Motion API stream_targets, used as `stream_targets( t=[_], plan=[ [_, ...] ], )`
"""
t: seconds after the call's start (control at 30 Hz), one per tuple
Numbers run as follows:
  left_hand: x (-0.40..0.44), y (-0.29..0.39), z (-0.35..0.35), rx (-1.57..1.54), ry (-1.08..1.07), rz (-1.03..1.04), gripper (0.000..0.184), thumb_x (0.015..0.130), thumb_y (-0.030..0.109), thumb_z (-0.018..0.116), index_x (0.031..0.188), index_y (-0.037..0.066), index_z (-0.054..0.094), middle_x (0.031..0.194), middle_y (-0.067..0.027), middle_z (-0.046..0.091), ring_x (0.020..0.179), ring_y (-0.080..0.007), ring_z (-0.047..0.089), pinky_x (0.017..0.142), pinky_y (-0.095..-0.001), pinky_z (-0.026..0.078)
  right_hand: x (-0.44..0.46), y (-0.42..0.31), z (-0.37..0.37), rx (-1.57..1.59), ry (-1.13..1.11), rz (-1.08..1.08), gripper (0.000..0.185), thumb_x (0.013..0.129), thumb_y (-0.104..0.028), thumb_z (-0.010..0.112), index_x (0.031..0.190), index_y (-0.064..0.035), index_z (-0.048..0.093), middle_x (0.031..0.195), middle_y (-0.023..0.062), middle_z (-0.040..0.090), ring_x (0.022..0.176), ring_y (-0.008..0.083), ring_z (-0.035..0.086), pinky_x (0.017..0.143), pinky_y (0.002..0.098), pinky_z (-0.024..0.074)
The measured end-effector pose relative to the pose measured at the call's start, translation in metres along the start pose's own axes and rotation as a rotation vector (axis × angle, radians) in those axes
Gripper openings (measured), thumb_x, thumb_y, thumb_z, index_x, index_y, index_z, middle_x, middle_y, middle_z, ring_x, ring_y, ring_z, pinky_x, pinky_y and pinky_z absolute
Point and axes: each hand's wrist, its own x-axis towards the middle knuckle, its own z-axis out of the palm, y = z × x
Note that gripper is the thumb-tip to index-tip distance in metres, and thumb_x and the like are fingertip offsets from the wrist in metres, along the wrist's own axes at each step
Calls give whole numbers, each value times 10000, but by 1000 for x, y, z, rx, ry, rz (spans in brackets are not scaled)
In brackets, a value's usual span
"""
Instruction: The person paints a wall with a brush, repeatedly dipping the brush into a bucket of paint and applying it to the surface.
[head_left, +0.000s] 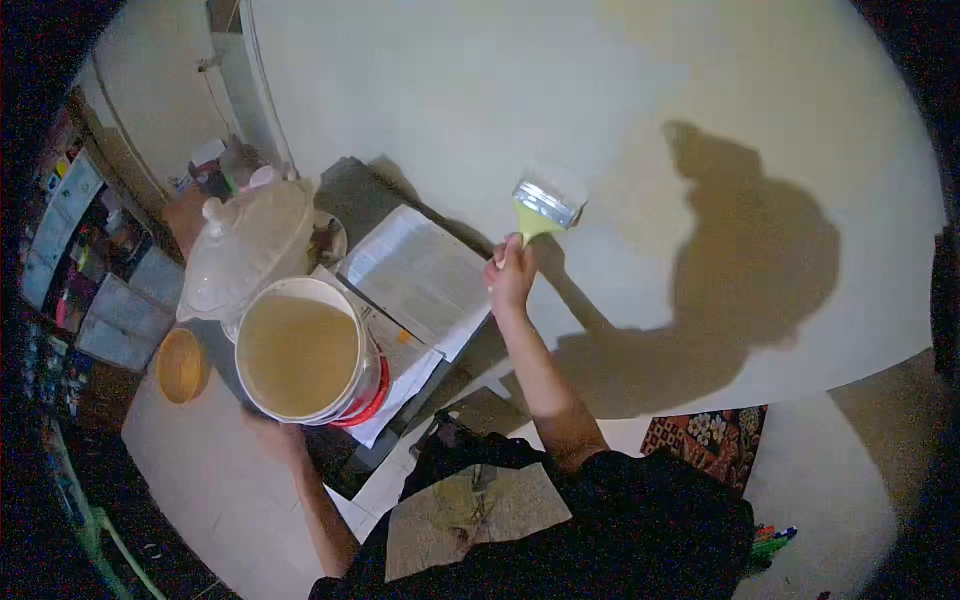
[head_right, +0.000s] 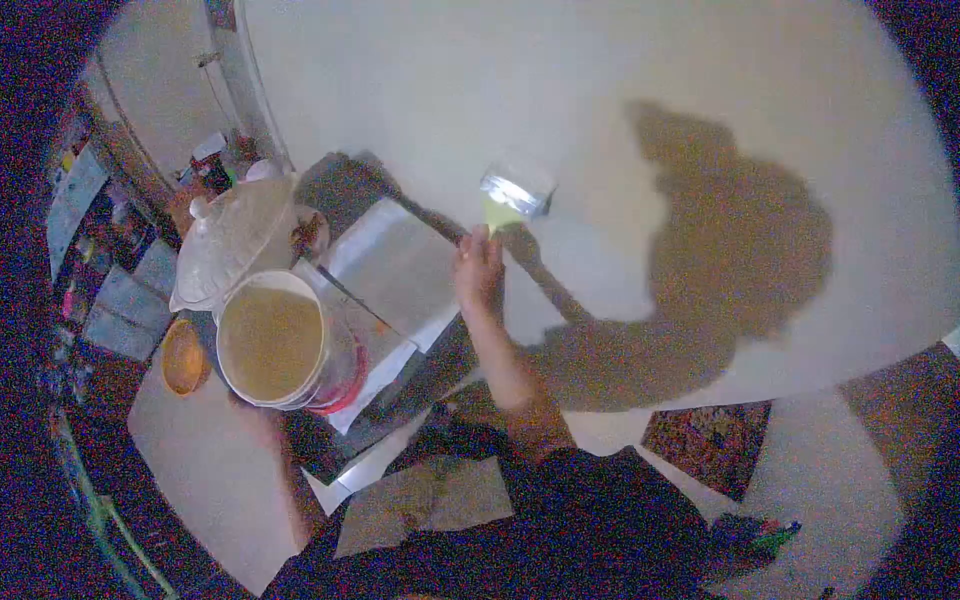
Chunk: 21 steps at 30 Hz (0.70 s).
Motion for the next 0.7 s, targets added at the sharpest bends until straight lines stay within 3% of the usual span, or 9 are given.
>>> stream_targets(
  t=[0.2, 0.3, 0.4, 0.5, 0.67, 0.7],
  plan=[
    [-4, 9, -7, -82, -27, -58, 784, 807, 410, 606, 1366, -28, 274, 1371, -244, 363, 1268, -377, 352, 1040, -433, 296, -11, 18, -15, 164, -59, 155, 216, 960, -352, 446, 917, -142, 417, 671, -17, 412, 431, 77, 327, 359, 213, 249],
    [3, -8, 2, -38, 6, 25, 790, 807, 405, 611, 1359, -49, 274, 1374, -252, 356, 1272, -376, 349, 1053, -422, 283, -27, 26, -19, 121, -25, 235, 235, 959, -368, 439, 909, -140, 413, 668, -16, 401, 440, 84, 327, 359, 218, 257],
    [5, -19, 8, -99, 63, 116, 795, 809, 395, 613, 1354, -69, 268, 1368, -264, 355, 1273, -378, 346, 1062, -409, 271, -44, 40, -34, 307, -70, 494, 226, 965, -359, 421, 908, -140, 414, 677, -13, 385, 470, 92, 339, 376, 224, 268],
    [1, 2, -2, -94, 16, -24, 769, 810, 368, 611, 1349, -69, 279, 1354, -265, 371, 1265, -379, 355, 1060, -408, 274, -60, 25, -39, 413, -18, 621, 188, 974, -315, 407, 892, -147, 417, 672, -16, 379, 488, 91, 345, 384, 228, 270],
    [0, 3, -2, -50, 50, 60, 751, 807, 368, 620, 1332, -67, 305, 1326, -253, 411, 1236, -377, 394, 1025, -419, 319, -46, -41, -31, 459, 53, 468, 178, 978, -254, 407, 869, -116, 436, 690, -13, 408, 490, 78, 333, 396, 223, 283],
    [0, 3, -3, -45, 45, 62, 751, 807, 368, 620, 1332, -67, 305, 1326, -253, 411, 1236, -377, 394, 1025, -419, 319, -46, -59, -30, 491, -21, 417, 175, 977, -244, 411, 877, -105, 447, 691, -14, 412, 492, 69, 331, 397, 212, 279]
  ],
)
